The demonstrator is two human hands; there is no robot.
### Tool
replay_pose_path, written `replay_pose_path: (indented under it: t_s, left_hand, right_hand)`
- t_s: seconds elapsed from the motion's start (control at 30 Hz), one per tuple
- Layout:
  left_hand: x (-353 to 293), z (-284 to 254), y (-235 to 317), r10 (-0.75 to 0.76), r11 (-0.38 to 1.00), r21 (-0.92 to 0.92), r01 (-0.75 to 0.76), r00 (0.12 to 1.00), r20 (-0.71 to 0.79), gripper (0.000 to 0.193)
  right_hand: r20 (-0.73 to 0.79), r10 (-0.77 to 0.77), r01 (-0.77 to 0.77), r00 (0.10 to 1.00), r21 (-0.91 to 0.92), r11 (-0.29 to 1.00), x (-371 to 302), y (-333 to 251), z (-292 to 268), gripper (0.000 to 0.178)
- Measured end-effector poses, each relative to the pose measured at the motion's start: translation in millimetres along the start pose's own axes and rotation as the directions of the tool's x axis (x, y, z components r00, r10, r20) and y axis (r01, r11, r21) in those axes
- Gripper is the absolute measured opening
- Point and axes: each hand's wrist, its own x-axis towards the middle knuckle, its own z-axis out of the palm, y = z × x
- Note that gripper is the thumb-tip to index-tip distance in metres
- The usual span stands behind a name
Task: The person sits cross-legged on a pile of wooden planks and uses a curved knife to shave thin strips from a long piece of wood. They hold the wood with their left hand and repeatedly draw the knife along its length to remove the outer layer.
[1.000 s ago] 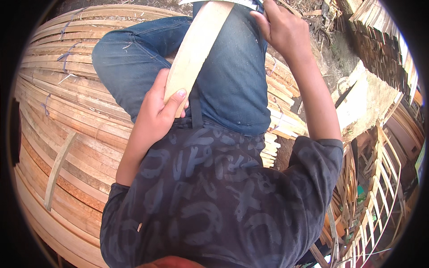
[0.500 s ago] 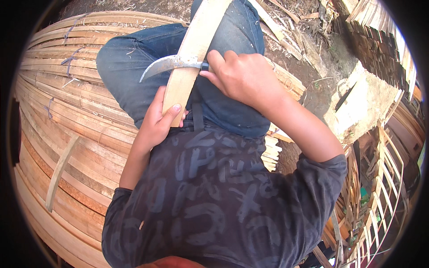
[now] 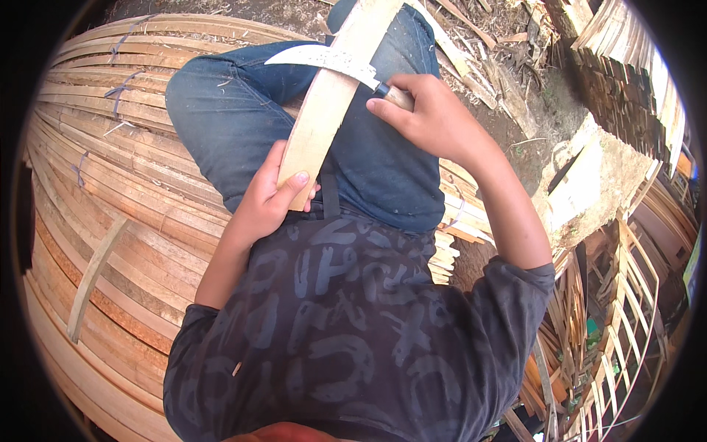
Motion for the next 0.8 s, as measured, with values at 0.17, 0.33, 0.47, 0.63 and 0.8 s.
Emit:
replay_pose_path:
  t_s: [0.17,0.33,0.47,0.63,0.8]
  left_hand:
    - [2,-20,-11,0.004,0.993,0.118,-0.008,1.000,0.028,0.033]
    - [-3,-36,-20,0.016,0.999,0.037,-0.017,0.999,0.033,0.034]
    - [7,-37,-20,0.008,0.993,0.115,-0.019,0.996,0.090,0.035]
    - [8,-42,-18,-0.014,0.996,0.087,0.006,0.996,0.090,0.036]
    - [2,-38,-14,-0.024,0.999,0.028,0.021,0.993,0.118,0.034]
  right_hand:
    - [0.505,0.110,-0.325,0.856,0.361,0.874,6,-15,-11,0.027]
    - [0.277,0.163,-0.301,0.947,0.585,0.753,10,4,-5,0.026]
    - [0.078,0.148,-0.166,0.986,0.585,0.794,5,27,-6,0.032]
    - [-0.417,-0.014,0.059,0.909,0.097,0.994,2,21,26,0.028]
    - [-0.682,-0.035,-0.105,0.731,-0.163,0.981,7,32,12,0.022]
